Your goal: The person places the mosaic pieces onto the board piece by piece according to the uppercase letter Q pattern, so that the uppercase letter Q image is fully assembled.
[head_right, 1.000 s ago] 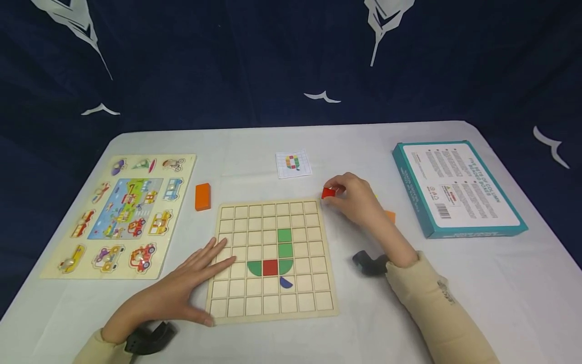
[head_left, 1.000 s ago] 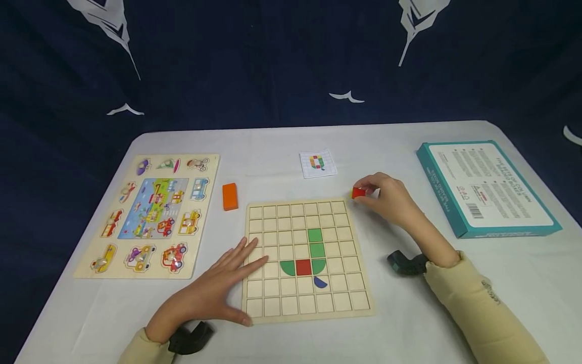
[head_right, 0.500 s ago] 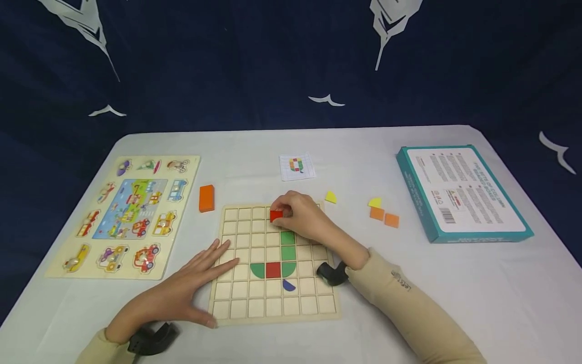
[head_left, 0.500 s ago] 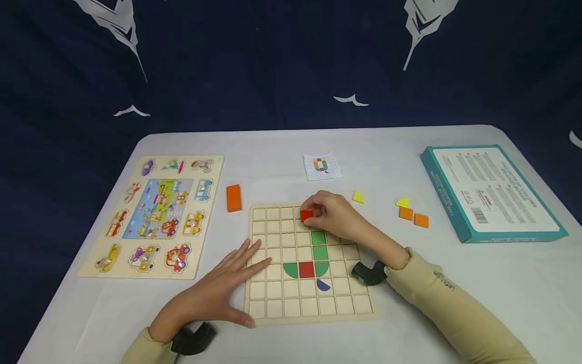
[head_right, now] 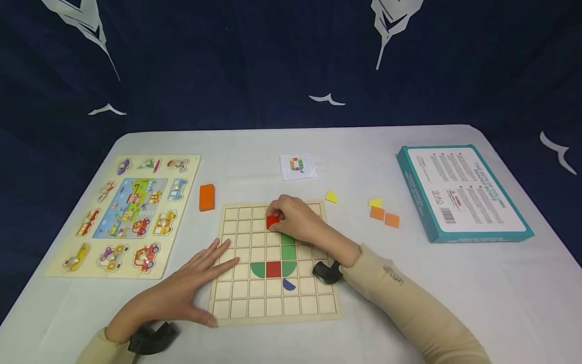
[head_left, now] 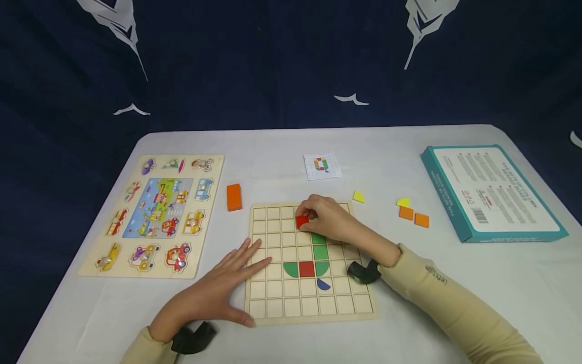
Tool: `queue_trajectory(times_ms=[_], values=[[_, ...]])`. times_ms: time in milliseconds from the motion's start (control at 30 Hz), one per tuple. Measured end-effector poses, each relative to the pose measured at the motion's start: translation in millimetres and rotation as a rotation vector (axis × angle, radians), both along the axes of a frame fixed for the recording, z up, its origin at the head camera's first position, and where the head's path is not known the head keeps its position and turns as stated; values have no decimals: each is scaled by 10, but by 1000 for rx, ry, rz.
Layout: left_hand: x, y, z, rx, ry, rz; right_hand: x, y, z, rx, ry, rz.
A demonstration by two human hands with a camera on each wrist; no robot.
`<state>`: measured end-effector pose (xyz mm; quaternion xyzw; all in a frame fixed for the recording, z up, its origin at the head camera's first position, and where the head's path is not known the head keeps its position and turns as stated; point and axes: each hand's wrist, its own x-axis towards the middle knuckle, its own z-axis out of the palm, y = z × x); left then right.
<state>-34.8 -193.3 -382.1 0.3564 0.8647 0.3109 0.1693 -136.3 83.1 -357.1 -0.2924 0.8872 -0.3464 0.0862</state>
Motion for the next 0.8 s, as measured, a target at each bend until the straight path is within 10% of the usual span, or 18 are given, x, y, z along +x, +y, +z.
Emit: queue_trajectory(times_ms=[533, 800], values=[[-48, 44, -8, 1, 5, -9, 3, 145, 113, -7, 98, -33], [0, 20, -1, -21, -39, 17, -187, 725, 189, -62, 50, -275]])
